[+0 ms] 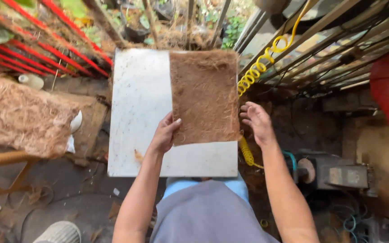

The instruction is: The person trims loose fibers from a rectangular coconut coir mat, then sprays it with a handheld spray gun and dries it with a hair dryer. The mat is handled and turned during spraying and drying.

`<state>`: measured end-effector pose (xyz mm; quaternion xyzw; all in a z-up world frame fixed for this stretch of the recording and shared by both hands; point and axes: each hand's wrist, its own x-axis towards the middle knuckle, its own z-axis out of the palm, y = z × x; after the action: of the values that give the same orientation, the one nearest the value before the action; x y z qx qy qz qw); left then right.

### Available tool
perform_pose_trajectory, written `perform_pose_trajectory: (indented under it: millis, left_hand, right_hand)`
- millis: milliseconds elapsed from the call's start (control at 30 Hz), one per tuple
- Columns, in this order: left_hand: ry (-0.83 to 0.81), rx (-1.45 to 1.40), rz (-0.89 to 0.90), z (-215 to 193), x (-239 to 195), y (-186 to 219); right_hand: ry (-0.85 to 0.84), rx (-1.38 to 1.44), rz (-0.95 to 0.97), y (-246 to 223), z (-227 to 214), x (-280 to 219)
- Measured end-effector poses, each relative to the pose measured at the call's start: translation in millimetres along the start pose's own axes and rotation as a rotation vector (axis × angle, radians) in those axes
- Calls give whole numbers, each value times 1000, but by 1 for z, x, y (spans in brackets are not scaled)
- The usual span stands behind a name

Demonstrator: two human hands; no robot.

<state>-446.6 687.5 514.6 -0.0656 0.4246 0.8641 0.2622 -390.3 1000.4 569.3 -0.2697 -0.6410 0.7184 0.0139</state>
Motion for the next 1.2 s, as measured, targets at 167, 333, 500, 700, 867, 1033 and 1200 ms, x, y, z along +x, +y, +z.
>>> perform_pose_trajectory:
  millis: [167, 333, 500, 700, 867, 1033, 1200]
  left_hand:
    - [104, -27, 113, 27, 7, 10]
    - [167, 18, 196, 77, 3, 28]
    - [345, -11, 276, 106, 12, 1]
    - [484, -152, 307, 131, 11, -27]
    - [513, -121, 342, 139, 10, -37]
    - [530, -114, 375, 151, 6, -23]
    - [528, -82, 455, 153, -6, 0]
  right_hand:
    - [179, -152, -422, -115, -35, 68]
    - [19, -96, -895, -199, -89, 221]
    - [-122, 6, -818, -260, -86, 285]
    - [-178, -218, -794, -295, -65, 277]
    - [-413, -251, -588, -314, -46, 241]
    - [-307, 32, -557, -313, -24, 235]
    - [-170, 68, -591, -319, -22, 211]
